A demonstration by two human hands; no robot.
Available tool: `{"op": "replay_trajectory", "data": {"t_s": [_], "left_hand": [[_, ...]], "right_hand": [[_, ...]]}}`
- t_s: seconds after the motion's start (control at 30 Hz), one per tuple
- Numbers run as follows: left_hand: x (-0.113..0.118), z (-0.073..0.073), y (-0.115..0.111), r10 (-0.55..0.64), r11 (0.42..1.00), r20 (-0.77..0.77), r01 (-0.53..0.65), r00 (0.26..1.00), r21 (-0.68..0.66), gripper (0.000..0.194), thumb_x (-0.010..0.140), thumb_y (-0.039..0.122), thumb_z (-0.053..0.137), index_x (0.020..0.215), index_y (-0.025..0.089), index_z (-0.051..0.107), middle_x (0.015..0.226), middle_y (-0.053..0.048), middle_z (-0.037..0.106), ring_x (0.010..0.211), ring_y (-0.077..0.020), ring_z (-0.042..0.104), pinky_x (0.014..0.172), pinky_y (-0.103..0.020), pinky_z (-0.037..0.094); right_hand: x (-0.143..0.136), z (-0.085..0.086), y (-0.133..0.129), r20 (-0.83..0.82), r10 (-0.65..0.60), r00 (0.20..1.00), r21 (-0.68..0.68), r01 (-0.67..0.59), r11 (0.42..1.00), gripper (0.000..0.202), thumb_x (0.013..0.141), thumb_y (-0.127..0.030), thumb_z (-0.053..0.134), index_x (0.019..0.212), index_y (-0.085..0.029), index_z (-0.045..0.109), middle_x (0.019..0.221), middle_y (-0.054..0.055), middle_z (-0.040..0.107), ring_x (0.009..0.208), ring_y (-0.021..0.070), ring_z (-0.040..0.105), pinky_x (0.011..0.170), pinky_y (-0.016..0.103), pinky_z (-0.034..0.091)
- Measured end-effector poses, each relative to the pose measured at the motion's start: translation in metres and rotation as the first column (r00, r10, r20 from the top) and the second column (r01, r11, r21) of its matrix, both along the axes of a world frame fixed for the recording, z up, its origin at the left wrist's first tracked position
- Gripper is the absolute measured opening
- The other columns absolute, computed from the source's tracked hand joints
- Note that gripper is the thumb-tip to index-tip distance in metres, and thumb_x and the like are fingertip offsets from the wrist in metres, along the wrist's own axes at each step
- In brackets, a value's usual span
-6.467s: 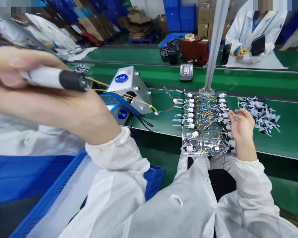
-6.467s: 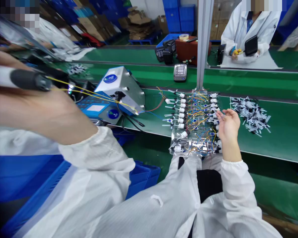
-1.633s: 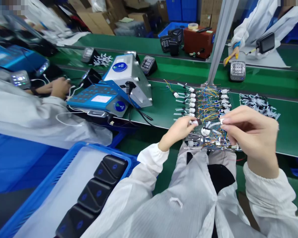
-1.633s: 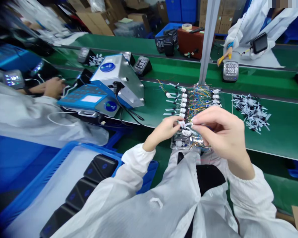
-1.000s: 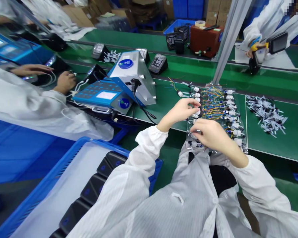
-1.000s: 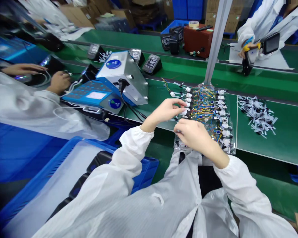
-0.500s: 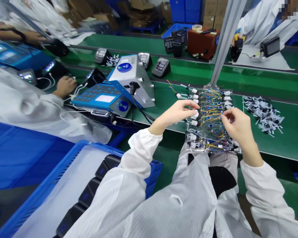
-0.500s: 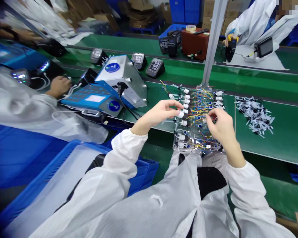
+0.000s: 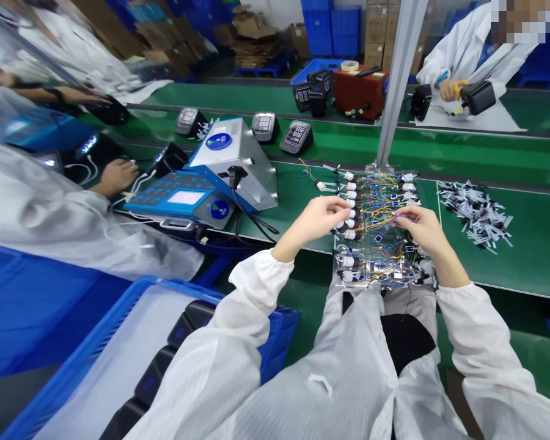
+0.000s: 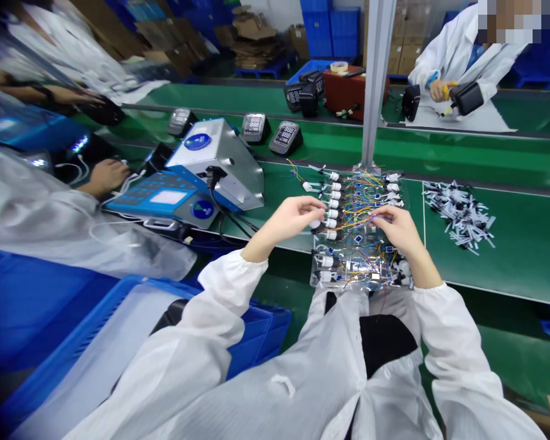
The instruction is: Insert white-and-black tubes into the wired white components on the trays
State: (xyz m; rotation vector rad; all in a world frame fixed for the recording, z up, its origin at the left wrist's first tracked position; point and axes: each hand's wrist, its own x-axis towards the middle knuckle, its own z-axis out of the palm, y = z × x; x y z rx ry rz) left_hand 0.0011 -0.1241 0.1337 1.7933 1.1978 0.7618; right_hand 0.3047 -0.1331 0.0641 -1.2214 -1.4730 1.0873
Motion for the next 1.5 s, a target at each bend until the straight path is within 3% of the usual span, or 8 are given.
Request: {"op": "replay_trajectory", "data": {"t_s": [0.23, 0.37, 0.53, 0.67, 0.8, 1.1, 1.33, 1.5], "left_hand": [[0.067, 0.002, 0.023, -0.218, 0.933, -0.304, 0.290, 0.927, 0.212, 0.035, 0.095, 0.038, 0.066, 0.123, 0.020, 0.075, 0.073, -0.002, 0.074, 0.064, -0.0159, 0.063, 0.066, -0.027, 0.042], [0.085, -0.002, 0.039, -0.307, 0.870, -0.357, 0.412, 0.882, 0.272, 0.025, 0.095, 0.034, 0.065, 0.110, 0.021, 0.080, 0.077, -0.004, 0.075, 0.065, -0.0157, 0.063, 0.067, -0.027, 0.041], [0.075, 0.004, 0.044, -0.353, 0.855, -0.306, 0.438, 0.884, 0.278, 0.024, 0.098, 0.035, 0.060, 0.098, 0.019, 0.079, 0.081, -0.005, 0.075, 0.068, -0.0156, 0.062, 0.068, -0.028, 0.042], [0.060, 0.025, 0.041, -0.301, 0.865, -0.264, 0.379, 0.916, 0.328, 0.024, 0.099, 0.033, 0.057, 0.096, 0.018, 0.075, 0.088, -0.006, 0.074, 0.074, -0.0167, 0.062, 0.073, -0.029, 0.045], [0.050, 0.050, 0.044, -0.256, 0.862, -0.251, 0.338, 0.933, 0.378, 0.024, 0.100, 0.036, 0.055, 0.098, 0.017, 0.070, 0.091, -0.005, 0.070, 0.077, -0.0163, 0.059, 0.076, -0.028, 0.044], [0.040, 0.079, 0.062, -0.240, 0.868, -0.231, 0.315, 0.943, 0.385, 0.025, 0.100, 0.039, 0.056, 0.098, 0.017, 0.067, 0.083, -0.004, 0.065, 0.070, -0.0140, 0.054, 0.070, -0.027, 0.042], [0.042, 0.068, 0.055, -0.317, 0.865, -0.204, 0.370, 0.926, 0.338, 0.020, 0.100, 0.035, 0.055, 0.101, 0.018, 0.067, 0.085, -0.003, 0.067, 0.072, -0.0150, 0.058, 0.071, -0.028, 0.044], [0.039, 0.065, 0.053, -0.365, 0.833, -0.224, 0.424, 0.904, 0.355, 0.019, 0.101, 0.032, 0.053, 0.103, 0.018, 0.067, 0.088, -0.004, 0.069, 0.076, -0.0157, 0.062, 0.075, -0.028, 0.045]], "right_hand": [[-0.009, 0.001, 0.000, -0.206, -0.007, 0.979, -0.081, -0.010, 0.997, 0.027, 0.077, -0.037, 0.083, 0.093, -0.018, 0.071, 0.084, 0.004, 0.078, 0.075, 0.0193, 0.076, 0.078, 0.037, 0.064], [-0.010, 0.007, -0.003, -0.210, 0.009, 0.978, -0.065, -0.024, 0.998, 0.031, 0.077, -0.042, 0.084, 0.091, -0.019, 0.070, 0.086, 0.005, 0.078, 0.077, 0.0207, 0.077, 0.081, 0.040, 0.065], [0.002, 0.019, -0.010, 0.033, 0.033, 0.999, 0.078, -0.035, 0.996, 0.021, 0.088, -0.040, 0.074, 0.096, -0.020, 0.073, 0.092, 0.006, 0.079, 0.085, 0.0227, 0.078, 0.084, 0.040, 0.063], [0.012, 0.036, -0.009, 0.254, -0.088, 0.963, 0.259, 0.020, 0.966, 0.017, 0.090, -0.037, 0.071, 0.097, -0.022, 0.074, 0.092, 0.006, 0.079, 0.085, 0.0237, 0.076, 0.081, 0.040, 0.062], [0.008, 0.061, 0.000, 0.246, -0.116, 0.962, 0.335, 0.028, 0.942, 0.015, 0.090, -0.035, 0.071, 0.098, -0.022, 0.074, 0.092, 0.005, 0.078, 0.085, 0.0233, 0.075, 0.082, 0.040, 0.061], [0.000, 0.111, 0.020, -0.121, 0.107, 0.987, 0.141, -0.090, 0.986, 0.031, 0.074, -0.045, 0.087, 0.086, -0.024, 0.067, 0.075, 0.000, 0.068, 0.064, 0.0171, 0.067, 0.067, 0.036, 0.061], [0.005, 0.102, 0.018, -0.310, 0.147, 0.939, -0.025, -0.162, 0.986, 0.035, 0.079, -0.049, 0.083, 0.089, -0.023, 0.062, 0.080, 0.000, 0.068, 0.062, 0.0136, 0.063, 0.061, 0.033, 0.058], [0.007, 0.089, 0.021, -0.312, 0.116, 0.943, -0.144, -0.168, 0.975, 0.036, 0.084, -0.051, 0.078, 0.091, -0.024, 0.055, 0.085, -0.001, 0.069, 0.051, 0.0112, 0.059, 0.042, 0.025, 0.042]]}}
